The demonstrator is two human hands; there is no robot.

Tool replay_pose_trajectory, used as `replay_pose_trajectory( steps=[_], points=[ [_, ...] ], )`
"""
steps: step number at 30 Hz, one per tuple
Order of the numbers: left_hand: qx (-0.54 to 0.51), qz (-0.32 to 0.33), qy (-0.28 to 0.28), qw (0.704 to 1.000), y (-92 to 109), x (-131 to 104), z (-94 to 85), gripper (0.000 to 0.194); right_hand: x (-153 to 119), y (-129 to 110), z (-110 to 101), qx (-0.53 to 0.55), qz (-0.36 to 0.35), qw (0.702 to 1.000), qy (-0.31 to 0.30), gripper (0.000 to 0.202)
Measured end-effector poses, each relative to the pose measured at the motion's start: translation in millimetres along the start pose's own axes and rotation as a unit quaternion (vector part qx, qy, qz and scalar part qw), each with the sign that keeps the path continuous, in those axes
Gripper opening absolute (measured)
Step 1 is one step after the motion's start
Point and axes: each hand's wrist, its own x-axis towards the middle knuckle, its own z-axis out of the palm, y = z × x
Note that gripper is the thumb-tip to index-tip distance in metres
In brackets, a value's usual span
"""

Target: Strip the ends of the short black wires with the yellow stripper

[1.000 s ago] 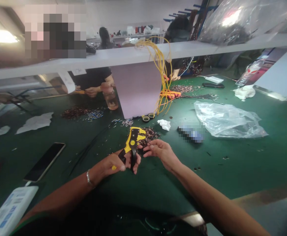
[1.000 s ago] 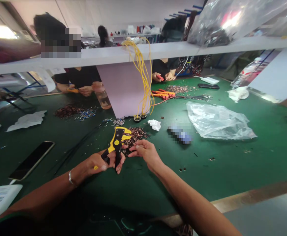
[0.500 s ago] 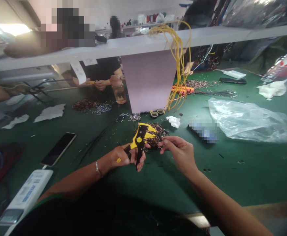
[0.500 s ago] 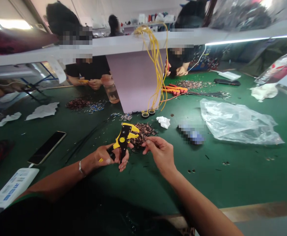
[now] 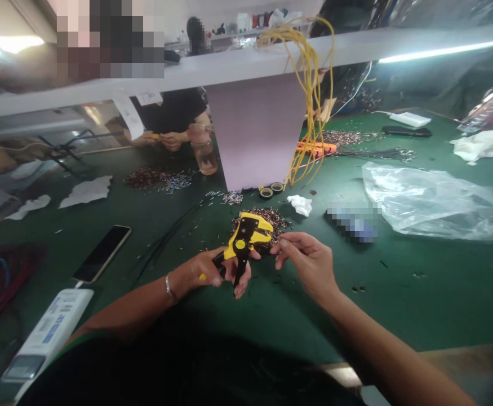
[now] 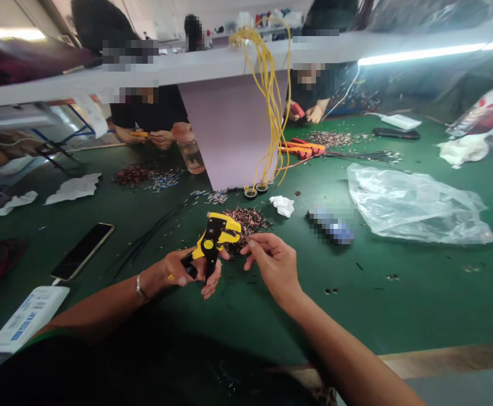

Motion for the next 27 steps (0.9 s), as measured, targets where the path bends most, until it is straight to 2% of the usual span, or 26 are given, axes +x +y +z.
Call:
replay_pose_trajectory(
  steps=[11, 27],
  points=[
    [0.016, -0.005, -0.003, 1.000, -0.6, 2.0, 3.1, 0.074, -3.6, 2.6, 1.1, -0.045, -0.020, 0.999, 0.003, 0.013],
    [0.050, -0.010, 0.027, 0.998, -0.5, 2.0, 5.1, 0.069, -4.3, -0.7, 4.2, -0.042, 0.003, 0.999, -0.006, 0.011]
  ],
)
